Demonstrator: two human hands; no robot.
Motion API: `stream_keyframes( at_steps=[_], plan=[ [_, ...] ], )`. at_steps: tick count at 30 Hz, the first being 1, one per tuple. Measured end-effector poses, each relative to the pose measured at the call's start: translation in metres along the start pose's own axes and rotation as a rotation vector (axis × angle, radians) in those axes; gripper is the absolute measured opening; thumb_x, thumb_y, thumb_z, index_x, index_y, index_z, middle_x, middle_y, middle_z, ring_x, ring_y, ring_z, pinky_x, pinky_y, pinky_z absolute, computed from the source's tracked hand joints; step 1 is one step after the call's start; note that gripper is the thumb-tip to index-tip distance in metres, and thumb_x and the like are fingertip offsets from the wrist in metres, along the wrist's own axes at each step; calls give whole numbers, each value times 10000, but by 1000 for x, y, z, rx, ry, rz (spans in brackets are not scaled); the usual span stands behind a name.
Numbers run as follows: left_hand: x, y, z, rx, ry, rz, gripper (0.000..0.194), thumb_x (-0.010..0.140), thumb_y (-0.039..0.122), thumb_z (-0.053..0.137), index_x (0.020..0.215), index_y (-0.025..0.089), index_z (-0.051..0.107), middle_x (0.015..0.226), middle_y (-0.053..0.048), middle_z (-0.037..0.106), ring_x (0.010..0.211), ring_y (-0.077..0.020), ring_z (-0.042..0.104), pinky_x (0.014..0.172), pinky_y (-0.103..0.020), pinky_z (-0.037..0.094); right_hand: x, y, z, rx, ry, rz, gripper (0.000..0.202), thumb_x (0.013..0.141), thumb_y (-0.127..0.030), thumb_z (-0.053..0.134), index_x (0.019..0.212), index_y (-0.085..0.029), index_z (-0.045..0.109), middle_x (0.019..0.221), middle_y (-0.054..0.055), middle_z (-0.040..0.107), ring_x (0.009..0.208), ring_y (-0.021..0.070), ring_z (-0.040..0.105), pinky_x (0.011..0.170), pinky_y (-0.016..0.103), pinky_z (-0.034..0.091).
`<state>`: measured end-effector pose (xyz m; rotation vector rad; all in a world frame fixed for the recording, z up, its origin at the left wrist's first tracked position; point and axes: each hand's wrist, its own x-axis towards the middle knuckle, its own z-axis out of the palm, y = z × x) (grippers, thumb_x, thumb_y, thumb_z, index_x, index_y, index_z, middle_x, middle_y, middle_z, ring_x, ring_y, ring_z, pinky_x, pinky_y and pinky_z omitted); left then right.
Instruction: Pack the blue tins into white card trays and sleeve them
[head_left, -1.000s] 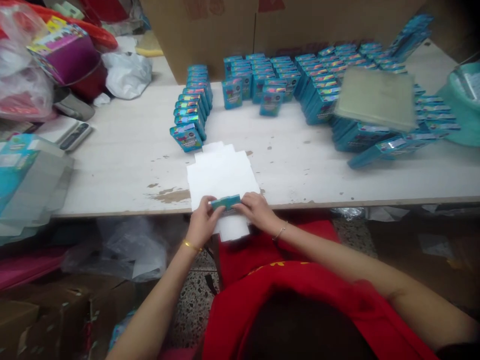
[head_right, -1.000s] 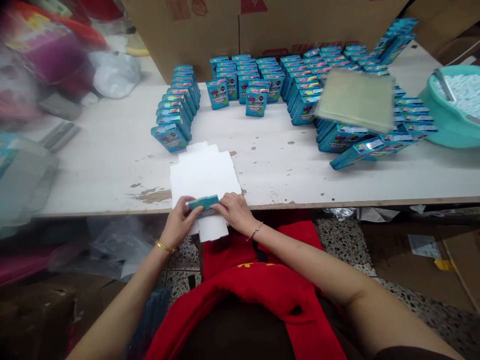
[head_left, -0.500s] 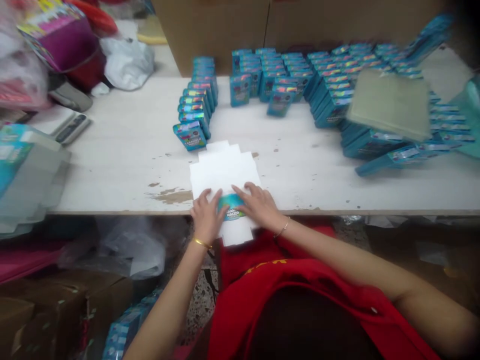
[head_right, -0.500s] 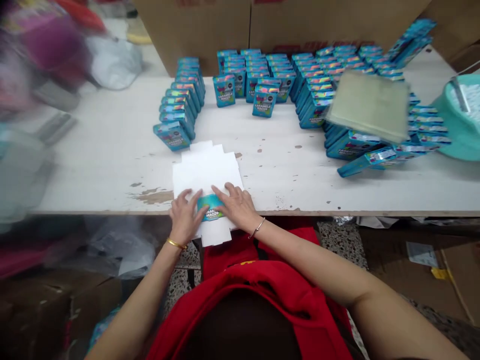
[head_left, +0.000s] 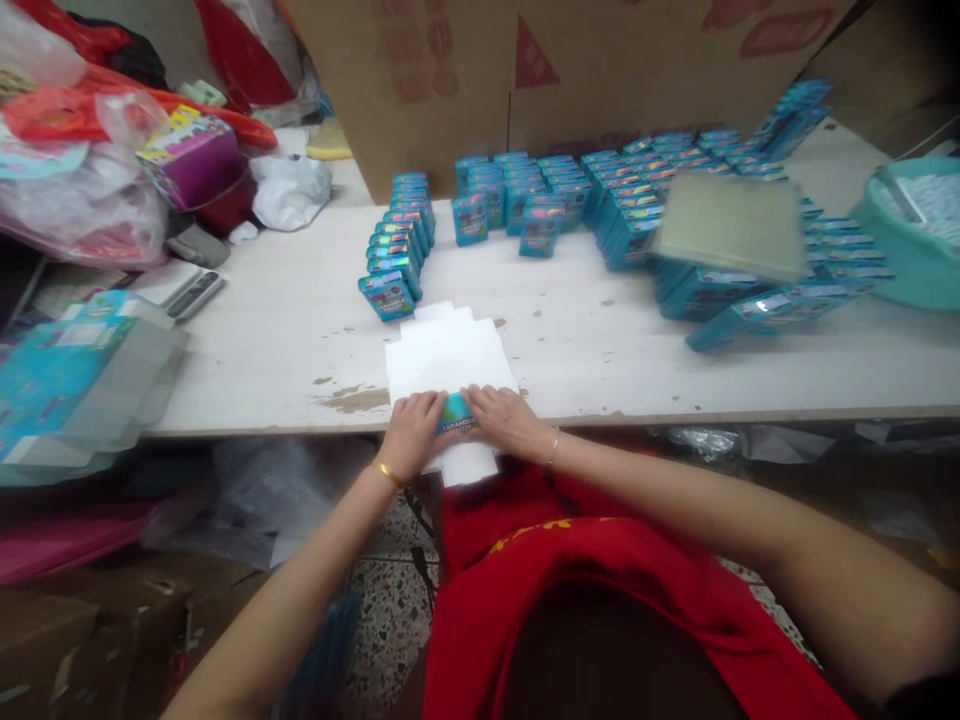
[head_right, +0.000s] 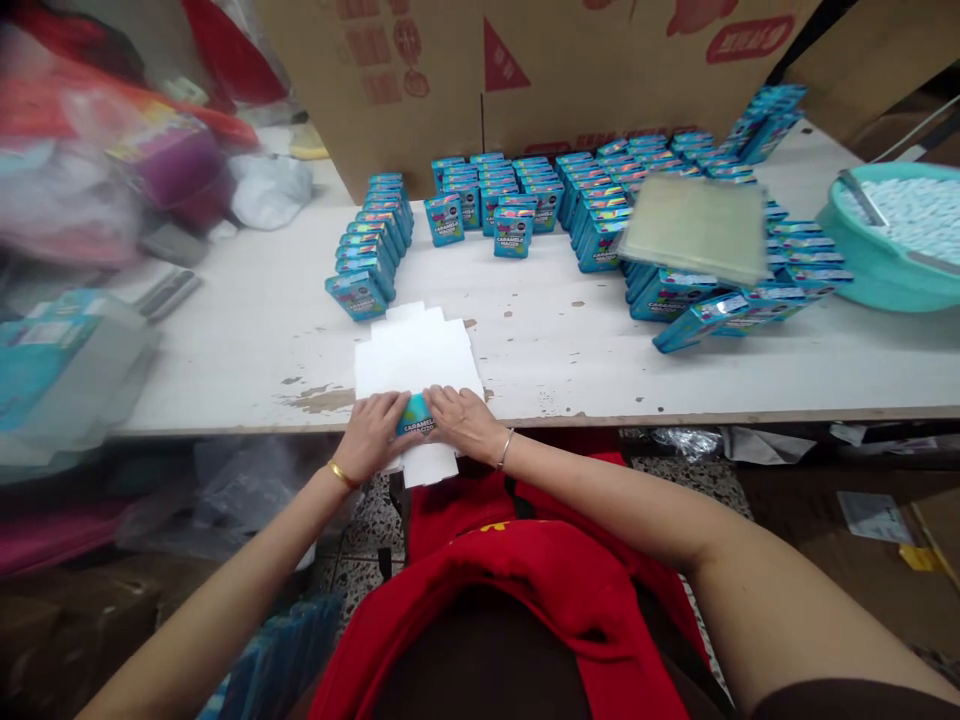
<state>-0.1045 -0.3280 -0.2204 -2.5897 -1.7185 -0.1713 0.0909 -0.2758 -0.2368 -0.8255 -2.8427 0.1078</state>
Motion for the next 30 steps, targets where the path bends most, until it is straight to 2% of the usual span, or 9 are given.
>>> stream_keyframes(
  at_steps=[3,6,12,16,19,23,25,28,30],
  plan=[
    [-7,7,0,6,2,49,401,890,434,456,1180,166,525,1086,-135,608,963,-272,522,815,-408,351,-6,-4,-4,-59,-28,-83,283,971,-273,340,1037,-93,548,961,132,570,858,232,477,644,339,375],
    [-16,14,2,2,3,87,230,918,265,412,1064,217,583,1001,-94,633,947,-246,531,839,-411,341,-12,-6,-8,-83,-65,-174,247,949,-130,311,956,-121,558,886,106,550,838,224,461,557,303,366],
    [-14,9,0,4,-51,221,250,908,162,370,838,230,601,794,-41,604,822,-192,521,910,-409,341,-8,0,-11,-70,-168,-337,240,945,-118,317,961,-135,556,869,88,522,849,218,454,475,230,367],
    [-3,-1,-2,-20,-103,387,267,920,161,356,782,228,575,730,-15,575,779,-164,500,986,-386,323,-3,4,-10,-73,-221,-388,265,942,-96,301,955,-141,561,850,85,519,823,207,457,475,229,394],
    [-2,-3,0,0,-87,431,275,924,154,347,768,224,563,714,-7,566,756,-154,499,1004,-379,329,-2,3,-9,-63,-202,-390,273,943,-91,293,949,-146,560,850,81,522,823,202,464,478,225,405],
    [-5,4,-6,-17,-51,310,209,915,204,389,812,218,570,750,-23,580,763,-171,524,988,-426,356,-4,3,-11,1,-146,-327,231,949,-144,332,960,-146,563,894,91,546,844,206,480,560,273,464],
    [-9,9,-17,-76,-29,168,191,873,329,496,986,198,576,894,-70,614,866,-217,546,943,-458,383,-11,6,-14,104,-45,-212,261,938,-309,432,1106,-136,533,996,121,554,899,226,494,688,354,499],
    [-17,15,-34,-282,32,-98,701,771,508,604,1331,154,375,1173,-138,569,1028,-263,538,896,-433,419,-29,12,-18,337,184,24,828,796,-594,562,1402,-116,261,1229,186,472,1084,281,467,906,454,450],
    [-20,18,-41,-450,56,-227,661,826,504,535,1360,160,353,1176,-125,579,1012,-228,561,870,-378,437,-43,15,-17,450,259,110,962,766,-633,570,1457,-131,128,1303,190,424,1169,291,430,974,456,413]
  ],
)
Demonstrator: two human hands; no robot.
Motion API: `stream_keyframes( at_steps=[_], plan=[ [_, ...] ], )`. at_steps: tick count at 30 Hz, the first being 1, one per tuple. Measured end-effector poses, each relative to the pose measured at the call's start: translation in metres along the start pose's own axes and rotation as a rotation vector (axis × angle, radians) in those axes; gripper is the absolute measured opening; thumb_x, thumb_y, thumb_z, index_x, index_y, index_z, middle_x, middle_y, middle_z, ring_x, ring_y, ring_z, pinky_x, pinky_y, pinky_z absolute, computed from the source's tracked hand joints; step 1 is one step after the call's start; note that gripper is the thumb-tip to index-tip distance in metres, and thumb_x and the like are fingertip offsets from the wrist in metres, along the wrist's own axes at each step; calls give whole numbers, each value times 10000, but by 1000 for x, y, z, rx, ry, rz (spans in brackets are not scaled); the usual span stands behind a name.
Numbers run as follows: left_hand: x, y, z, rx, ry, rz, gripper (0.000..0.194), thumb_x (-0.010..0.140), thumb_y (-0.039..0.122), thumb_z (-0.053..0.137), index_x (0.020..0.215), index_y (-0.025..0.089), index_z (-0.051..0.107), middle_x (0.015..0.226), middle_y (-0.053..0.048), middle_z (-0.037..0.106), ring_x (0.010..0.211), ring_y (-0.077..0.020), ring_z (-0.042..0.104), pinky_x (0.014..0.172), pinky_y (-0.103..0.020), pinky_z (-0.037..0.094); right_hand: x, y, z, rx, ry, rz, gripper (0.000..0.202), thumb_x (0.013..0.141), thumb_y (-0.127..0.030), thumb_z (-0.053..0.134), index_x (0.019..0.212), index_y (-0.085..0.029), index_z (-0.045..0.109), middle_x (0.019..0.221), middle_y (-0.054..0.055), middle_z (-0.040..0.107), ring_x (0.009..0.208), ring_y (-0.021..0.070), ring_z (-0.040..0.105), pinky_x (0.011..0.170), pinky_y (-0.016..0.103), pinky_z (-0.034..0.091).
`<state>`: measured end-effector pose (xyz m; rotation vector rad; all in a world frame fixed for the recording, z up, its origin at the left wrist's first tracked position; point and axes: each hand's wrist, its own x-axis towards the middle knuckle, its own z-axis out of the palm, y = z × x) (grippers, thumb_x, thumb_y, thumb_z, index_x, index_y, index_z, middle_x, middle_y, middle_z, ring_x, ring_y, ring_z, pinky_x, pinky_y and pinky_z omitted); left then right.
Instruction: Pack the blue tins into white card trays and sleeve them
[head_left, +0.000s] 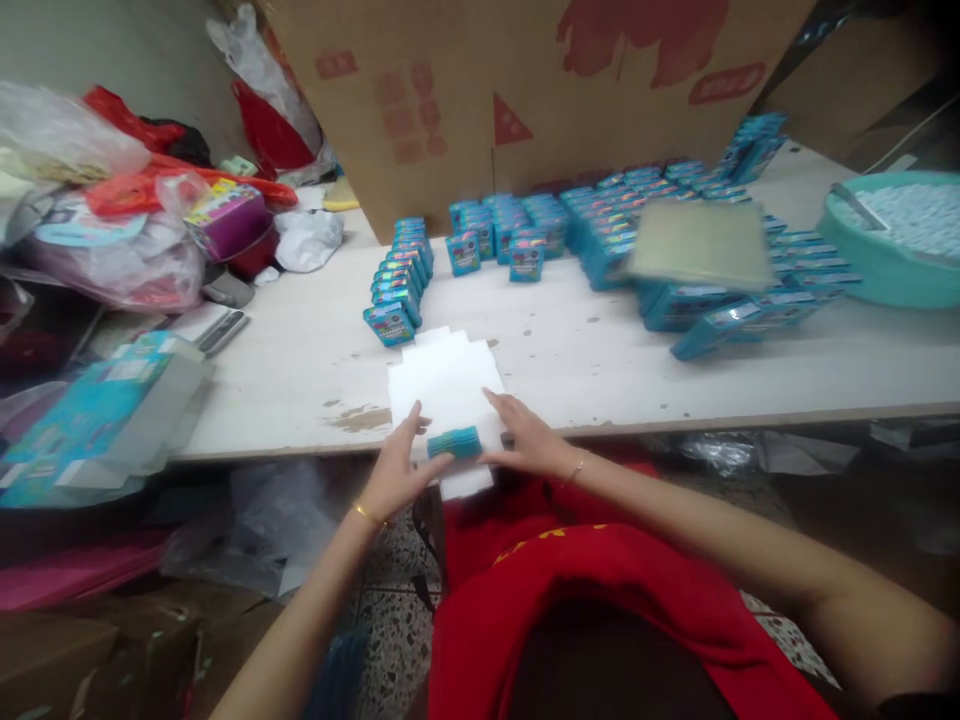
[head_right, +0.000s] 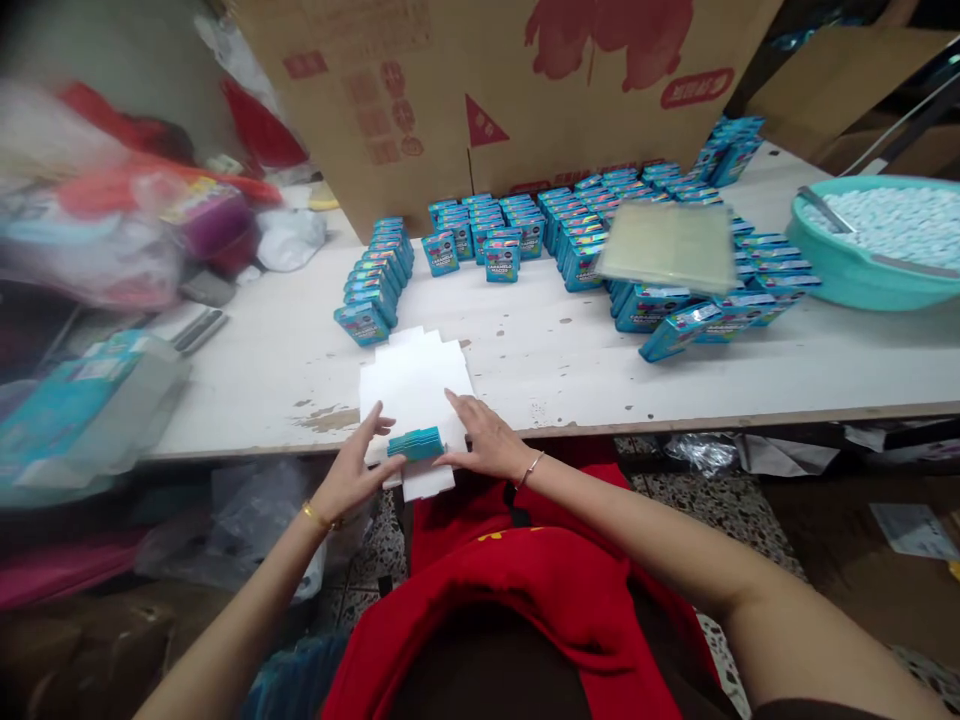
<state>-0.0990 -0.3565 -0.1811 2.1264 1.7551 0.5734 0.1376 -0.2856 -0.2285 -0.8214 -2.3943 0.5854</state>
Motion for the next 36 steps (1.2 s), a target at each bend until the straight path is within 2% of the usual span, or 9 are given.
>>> stream_keyframes(
  at_steps=[3,7,14,18,24,26,31,34,36],
  plan=[
    [1,5,-2,-86,-66,-27,345,912,411,406,1063,180,612,933,-69,657,845,-179,587,791,-318,437,-14,4,1,44,-30,-9,853,807,-600,541,1453,-166,192,1287,171,454,1168,286,448,989,466,401],
    [3,11,1,-105,-108,-58,306,870,386,481,709,166,621,716,-29,625,694,-150,527,718,-284,406,-21,6,7,23,-43,-45,651,844,-552,524,1347,-153,418,1218,168,516,1107,287,486,955,475,419],
    [-1,-7,5,-678,-325,-478,272,717,416,657,706,145,641,663,1,617,638,-121,524,645,-237,408,-23,15,11,171,35,-37,487,828,-497,585,1173,-154,588,1119,130,569,1032,247,509,927,436,440],
    [6,-16,7,-719,-337,-595,289,654,410,698,714,129,666,660,-14,625,615,-121,531,622,-242,419,-22,22,11,305,43,-16,388,835,-435,601,1117,-169,621,1080,106,583,1017,222,515,927,423,439],
    [18,-17,9,-653,-404,-627,344,658,465,669,678,125,619,614,2,553,588,-117,490,582,-247,402,-18,24,4,470,10,52,323,857,-411,579,1077,-183,638,1013,78,593,1001,195,529,939,393,438],
    [20,-8,6,-555,-312,-521,347,721,479,612,644,143,571,599,19,503,589,-111,453,586,-243,381,-18,24,4,532,5,89,316,860,-417,573,1067,-189,641,1014,71,597,1001,190,541,942,388,441],
    [29,34,-24,-131,160,-30,257,879,346,449,694,176,500,725,0,502,703,-128,461,695,-258,381,-17,24,0,709,158,237,454,876,-455,526,1267,-225,508,1243,88,529,1133,197,513,962,369,443],
    [37,51,-44,-136,286,-44,211,882,327,457,754,178,533,737,-2,535,708,-127,494,697,-248,401,-16,20,-15,588,331,265,630,875,-488,507,1423,-272,286,1419,97,362,1261,230,396,978,398,428],
    [42,50,-47,-254,247,-149,231,870,367,479,763,178,555,697,8,541,675,-123,509,656,-234,419,-18,14,-28,416,432,219,678,878,-493,496,1452,-270,213,1434,108,326,1288,257,349,1005,440,390]
  ],
)
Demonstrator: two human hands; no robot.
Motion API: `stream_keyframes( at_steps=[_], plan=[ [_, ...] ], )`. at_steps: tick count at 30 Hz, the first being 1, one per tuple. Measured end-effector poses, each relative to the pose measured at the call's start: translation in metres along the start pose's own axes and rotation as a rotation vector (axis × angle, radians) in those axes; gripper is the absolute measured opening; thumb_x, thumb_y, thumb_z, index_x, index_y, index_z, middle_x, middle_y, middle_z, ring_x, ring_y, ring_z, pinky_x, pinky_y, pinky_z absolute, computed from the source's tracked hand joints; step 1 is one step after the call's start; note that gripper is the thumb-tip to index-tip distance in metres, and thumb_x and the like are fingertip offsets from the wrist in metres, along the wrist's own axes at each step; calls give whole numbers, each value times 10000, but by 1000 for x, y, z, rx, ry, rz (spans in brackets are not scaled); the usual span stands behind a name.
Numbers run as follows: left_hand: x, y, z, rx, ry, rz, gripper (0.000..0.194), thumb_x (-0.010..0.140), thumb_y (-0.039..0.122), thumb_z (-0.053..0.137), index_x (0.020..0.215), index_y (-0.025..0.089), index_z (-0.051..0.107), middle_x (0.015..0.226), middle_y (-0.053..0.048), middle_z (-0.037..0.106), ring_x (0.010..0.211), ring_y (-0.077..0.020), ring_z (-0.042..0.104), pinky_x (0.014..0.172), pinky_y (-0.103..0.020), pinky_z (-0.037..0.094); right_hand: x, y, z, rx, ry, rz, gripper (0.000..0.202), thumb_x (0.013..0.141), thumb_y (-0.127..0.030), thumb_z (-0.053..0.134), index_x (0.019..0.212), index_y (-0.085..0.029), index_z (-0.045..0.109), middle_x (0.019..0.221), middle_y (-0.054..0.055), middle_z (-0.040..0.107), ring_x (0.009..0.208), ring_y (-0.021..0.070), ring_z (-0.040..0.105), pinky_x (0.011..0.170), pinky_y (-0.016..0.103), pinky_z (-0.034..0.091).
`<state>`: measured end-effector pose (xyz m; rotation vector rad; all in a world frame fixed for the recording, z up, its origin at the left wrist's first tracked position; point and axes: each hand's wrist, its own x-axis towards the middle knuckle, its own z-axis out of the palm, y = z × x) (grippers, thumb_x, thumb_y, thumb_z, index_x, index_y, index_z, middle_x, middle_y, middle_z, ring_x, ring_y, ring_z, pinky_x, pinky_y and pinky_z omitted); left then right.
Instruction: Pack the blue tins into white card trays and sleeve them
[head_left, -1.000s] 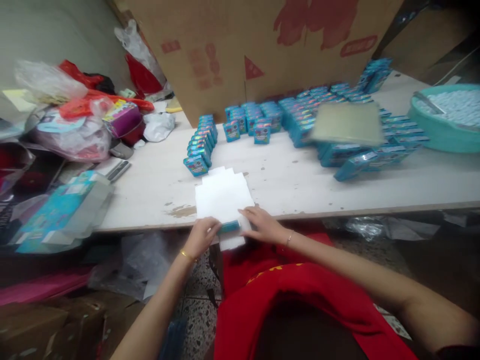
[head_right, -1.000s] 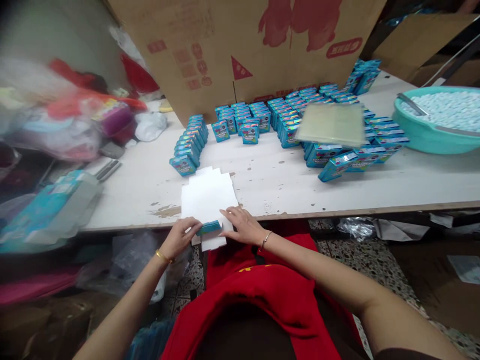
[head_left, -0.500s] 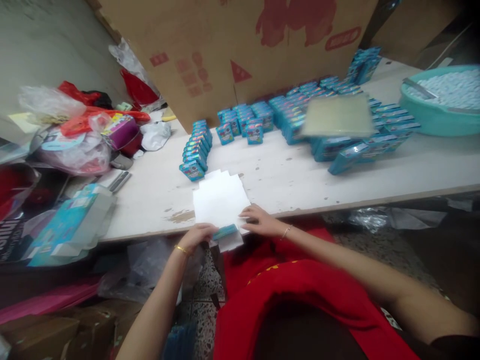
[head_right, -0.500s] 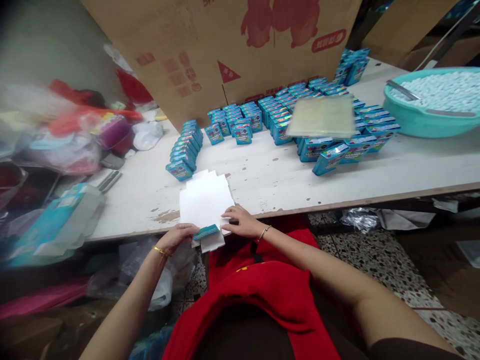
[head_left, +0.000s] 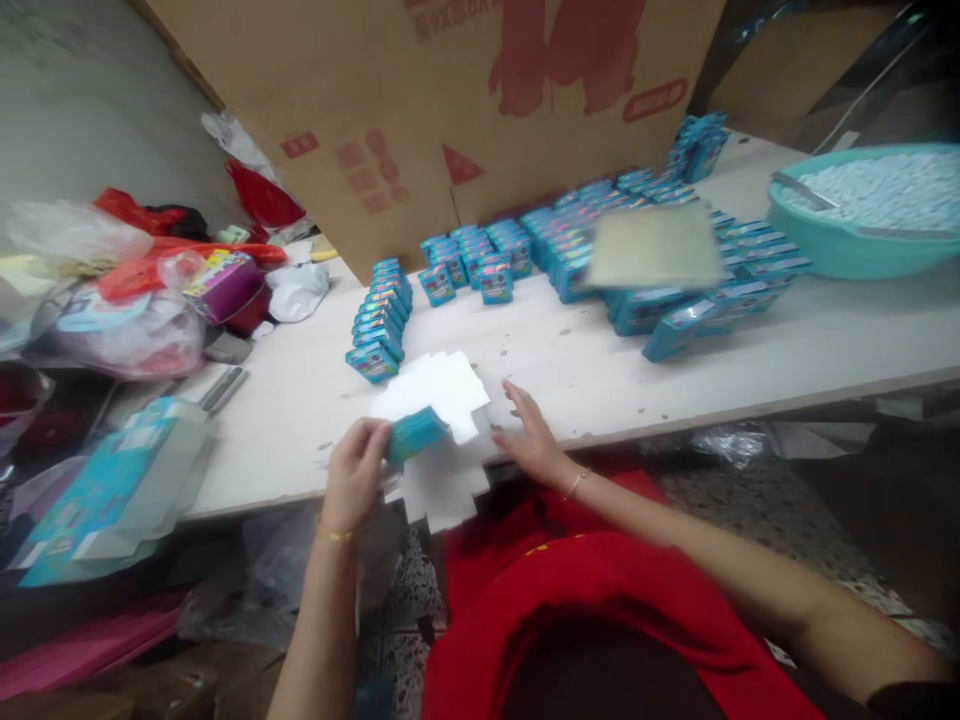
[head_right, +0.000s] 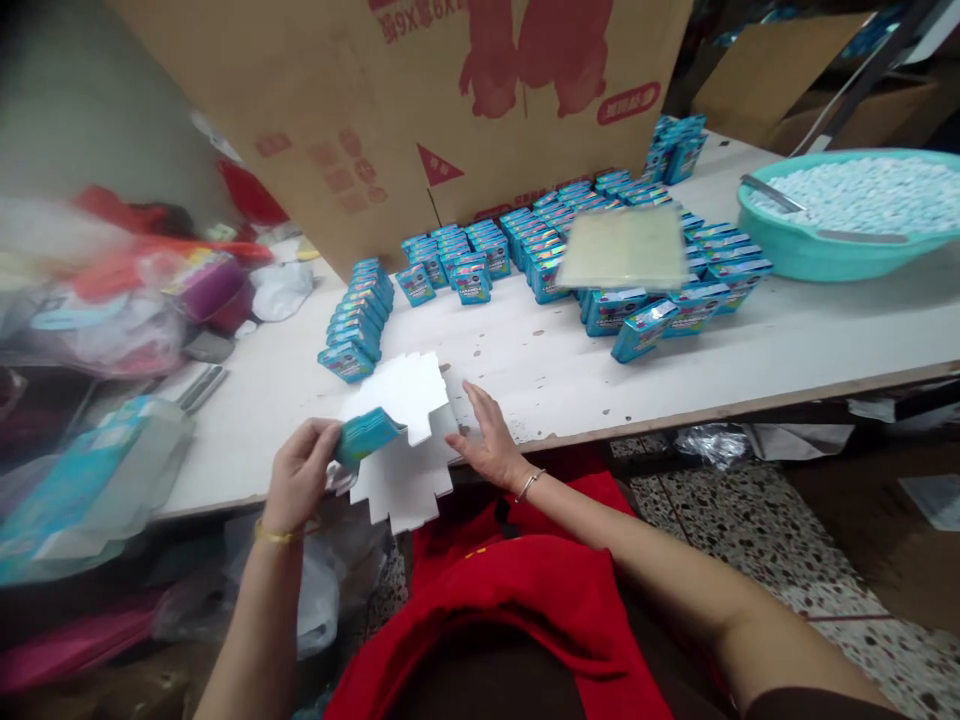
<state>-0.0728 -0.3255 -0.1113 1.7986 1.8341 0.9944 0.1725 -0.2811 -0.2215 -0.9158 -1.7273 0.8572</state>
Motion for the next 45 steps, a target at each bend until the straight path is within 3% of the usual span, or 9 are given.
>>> stream_keyframes(
  at_steps=[4,7,10,13,17,26,32,40,45],
  plan=[
    [1,-18,16,-165,-127,-295,299,783,450,574,709,160,582,652,6,571,605,-129,558,593,-240,470,-12,-17,-2,-294,-54,-292,625,867,-493,515,1413,-245,338,1279,115,472,1186,278,424,1004,445,349],
    [-1,-27,28,-329,-27,-457,334,770,486,571,751,153,577,774,-26,639,614,-148,626,633,-298,519,-24,-17,14,-448,-243,-338,568,878,-458,512,1378,-210,405,1228,129,520,1082,268,470,927,423,384],
    [-1,-23,27,-332,64,-384,321,777,481,577,778,160,567,794,-35,657,714,-171,655,744,-341,523,-30,-7,31,-514,-339,-305,520,885,-346,520,1367,-182,414,1223,147,525,1038,264,473,870,418,401],
    [-3,-21,25,-175,-207,-198,306,751,446,631,894,176,623,936,-61,679,905,-195,625,865,-347,477,-30,3,38,-485,-326,-310,499,895,-274,492,1378,-199,392,1189,135,538,1010,248,477,853,405,407],
    [-6,-37,33,-67,-563,-245,345,775,477,592,914,172,678,911,-57,693,839,-191,607,800,-318,475,-34,8,36,-422,-287,-318,532,905,-287,468,1411,-187,337,1185,135,532,1023,247,472,864,403,416],
    [-5,-54,33,-176,-659,-215,328,796,450,579,921,168,690,946,-54,683,900,-191,592,839,-293,456,-43,17,37,-418,-253,-475,429,889,-189,453,1307,-275,495,1120,107,541,958,221,501,778,363,445],
    [-6,-55,38,-126,-608,-203,326,814,456,552,796,158,683,754,-20,658,726,-152,568,702,-252,452,-44,18,40,-407,-276,-451,332,883,-190,460,1187,-250,579,1120,101,541,948,202,501,788,346,443],
    [-17,-52,39,-63,-581,3,245,813,384,581,901,173,668,920,-56,671,853,-175,586,800,-280,452,-38,8,42,-355,-385,-409,255,901,-183,436,1122,-194,562,997,78,625,822,191,478,733,331,408],
    [-20,-54,40,40,-311,29,235,868,353,488,840,171,635,815,-36,649,763,-161,557,744,-268,434,-36,8,47,-400,-376,-446,225,903,-174,441,1086,-192,569,966,59,641,783,189,448,702,325,370]
  ],
)
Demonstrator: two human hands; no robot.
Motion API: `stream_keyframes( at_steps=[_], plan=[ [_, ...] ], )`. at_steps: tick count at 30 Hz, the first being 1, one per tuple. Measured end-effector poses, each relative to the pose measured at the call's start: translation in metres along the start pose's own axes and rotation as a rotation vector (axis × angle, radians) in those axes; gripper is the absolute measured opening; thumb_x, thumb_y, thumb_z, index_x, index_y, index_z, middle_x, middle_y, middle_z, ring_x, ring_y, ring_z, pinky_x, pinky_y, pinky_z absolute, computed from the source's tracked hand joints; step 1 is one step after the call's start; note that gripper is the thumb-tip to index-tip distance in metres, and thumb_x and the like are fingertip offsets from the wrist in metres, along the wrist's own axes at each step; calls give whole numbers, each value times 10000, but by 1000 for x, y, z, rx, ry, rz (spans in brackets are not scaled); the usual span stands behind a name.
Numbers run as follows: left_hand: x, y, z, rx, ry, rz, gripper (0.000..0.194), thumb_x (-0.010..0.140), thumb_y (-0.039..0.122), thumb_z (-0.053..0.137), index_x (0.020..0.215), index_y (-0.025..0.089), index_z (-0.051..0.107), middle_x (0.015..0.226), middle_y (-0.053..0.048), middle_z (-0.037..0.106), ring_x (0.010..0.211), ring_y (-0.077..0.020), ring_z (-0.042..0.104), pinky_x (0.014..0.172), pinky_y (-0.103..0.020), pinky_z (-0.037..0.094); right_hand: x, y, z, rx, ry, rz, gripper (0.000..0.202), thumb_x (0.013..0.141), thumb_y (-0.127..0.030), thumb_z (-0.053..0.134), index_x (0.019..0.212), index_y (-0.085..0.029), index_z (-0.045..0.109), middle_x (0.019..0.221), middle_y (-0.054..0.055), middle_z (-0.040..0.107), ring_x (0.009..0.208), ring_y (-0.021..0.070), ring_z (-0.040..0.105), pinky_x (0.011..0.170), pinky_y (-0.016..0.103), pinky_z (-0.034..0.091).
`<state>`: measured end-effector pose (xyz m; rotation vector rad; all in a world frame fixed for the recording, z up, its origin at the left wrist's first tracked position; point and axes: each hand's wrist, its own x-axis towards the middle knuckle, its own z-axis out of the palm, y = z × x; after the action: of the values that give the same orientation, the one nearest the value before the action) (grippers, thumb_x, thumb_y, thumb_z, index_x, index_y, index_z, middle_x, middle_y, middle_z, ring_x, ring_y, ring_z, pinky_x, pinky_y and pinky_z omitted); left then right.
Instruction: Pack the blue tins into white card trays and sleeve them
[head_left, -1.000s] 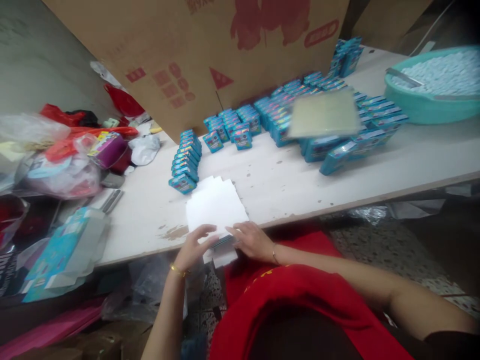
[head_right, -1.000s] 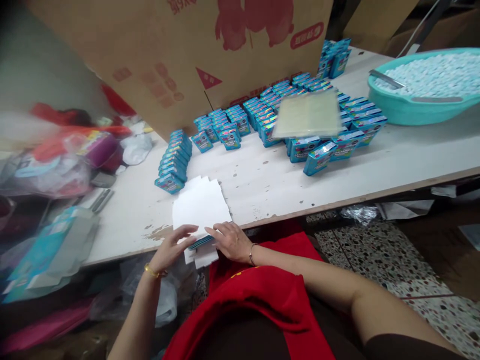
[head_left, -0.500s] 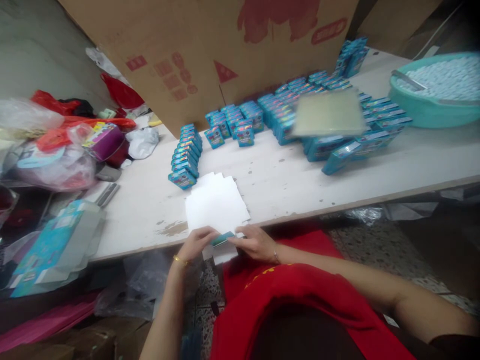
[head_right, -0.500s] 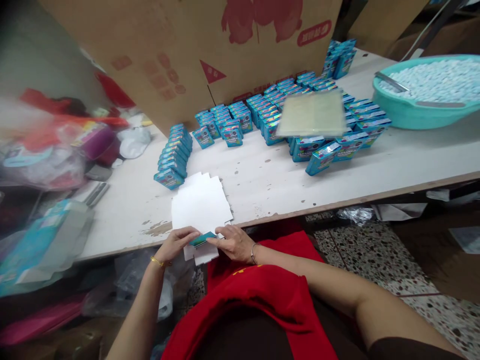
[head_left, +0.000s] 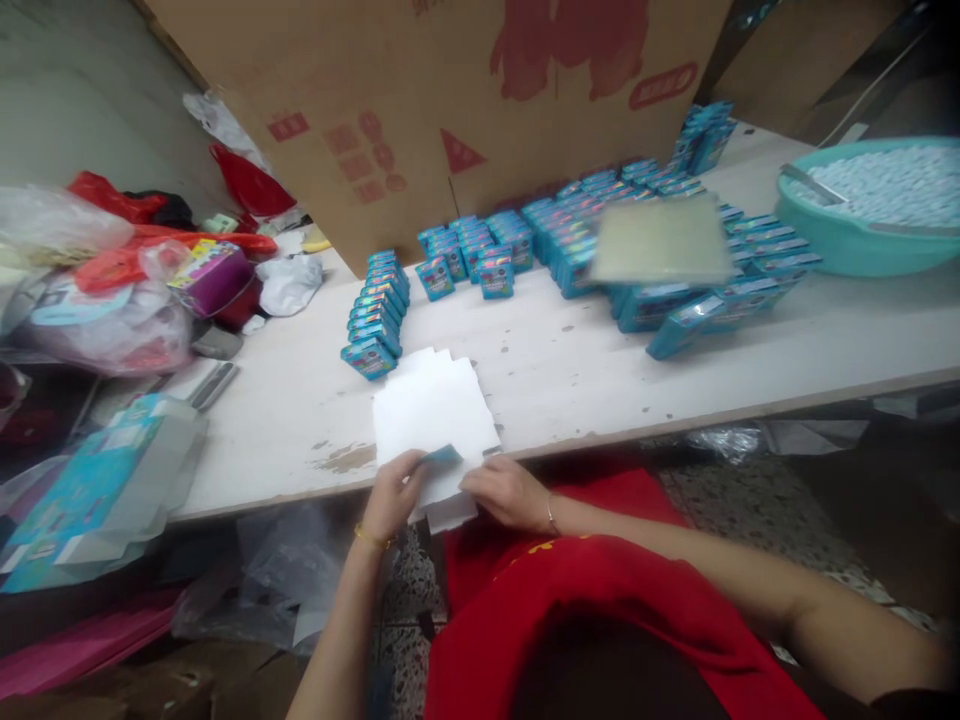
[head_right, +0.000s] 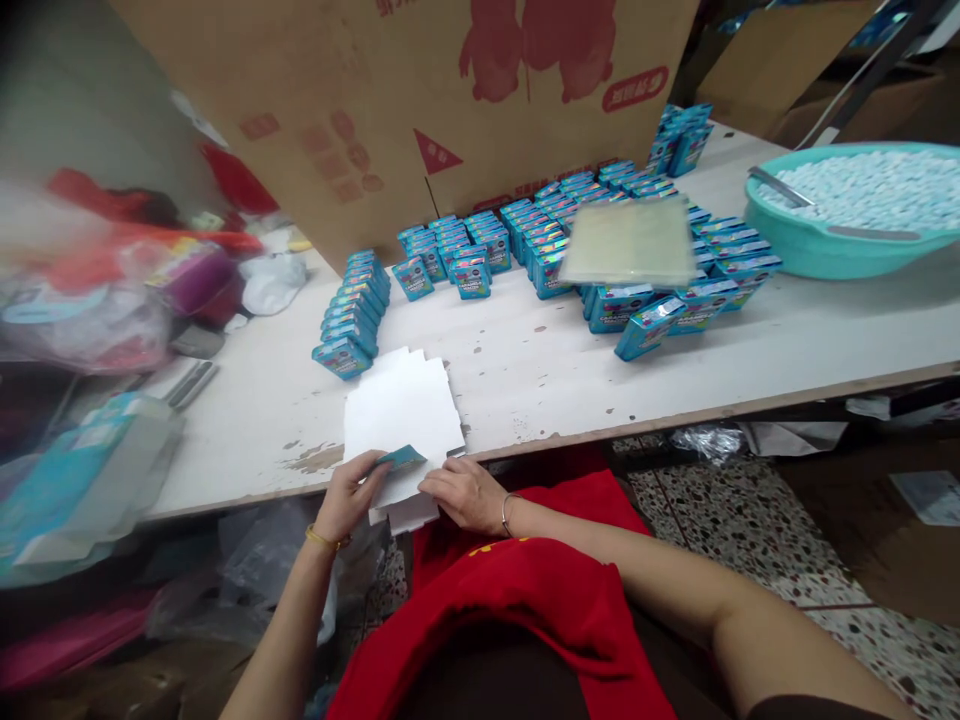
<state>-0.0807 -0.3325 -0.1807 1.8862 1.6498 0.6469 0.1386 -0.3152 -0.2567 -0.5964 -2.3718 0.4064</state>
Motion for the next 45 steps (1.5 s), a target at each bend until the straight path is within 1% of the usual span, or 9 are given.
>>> stream_keyframes(
  at_steps=[7,13,16,20,26,29,35,39,45],
  plan=[
    [4,20,-16,-199,244,-81,222,812,375,563,823,168,645,767,-13,652,720,-155,572,686,-250,466,13,2,12,-175,-9,-23,174,879,-120,468,782,-196,592,726,39,579,769,191,425,656,324,297],
    [4,101,-62,-61,789,262,112,824,256,585,863,198,673,900,-3,690,831,-151,619,801,-278,486,13,1,3,-44,-54,10,112,874,-187,496,948,-189,580,890,67,613,844,202,482,719,337,367],
    [23,126,-47,-106,475,443,143,852,213,547,900,215,682,990,-21,703,924,-172,641,848,-312,503,-8,18,-23,85,227,323,275,895,-280,473,1160,-211,493,1035,98,579,942,226,506,796,378,423],
    [64,117,35,-234,3,429,232,899,279,468,985,209,672,1068,-60,695,997,-190,639,896,-339,501,-68,50,-79,-55,668,765,444,894,-328,466,1308,-220,349,1138,127,488,929,234,513,780,402,473],
    [78,101,150,-170,-340,333,302,913,366,425,1006,237,681,948,-40,718,865,-180,657,827,-309,505,-158,68,-129,-381,286,637,466,893,-225,474,1351,-251,397,1344,116,456,1172,292,452,929,489,416],
    [71,104,153,-121,-412,372,312,885,417,478,1042,222,665,1033,-59,699,955,-195,639,912,-337,477,-173,76,-135,-283,67,552,371,914,-206,442,1266,-285,527,1329,73,522,1052,262,535,854,464,463],
    [60,89,124,299,-404,499,669,793,288,593,1410,203,348,1445,-104,397,1387,-322,228,1129,-580,129,-167,86,-136,45,153,546,304,938,-250,421,1181,-271,602,1287,56,565,1046,194,597,896,375,502],
    [56,64,129,272,-326,434,482,862,94,369,1307,236,488,1393,-59,475,1357,-226,327,1119,-508,261,-152,77,-130,200,391,699,230,920,-299,469,996,-235,677,1109,68,649,1024,197,607,939,381,484],
    [58,59,140,-81,-115,123,240,898,269,439,988,218,655,1118,-50,672,1183,-208,542,1037,-423,403,-133,69,-121,292,584,802,188,909,-292,486,925,-193,645,1014,79,635,993,198,586,913,374,471]
  ],
)
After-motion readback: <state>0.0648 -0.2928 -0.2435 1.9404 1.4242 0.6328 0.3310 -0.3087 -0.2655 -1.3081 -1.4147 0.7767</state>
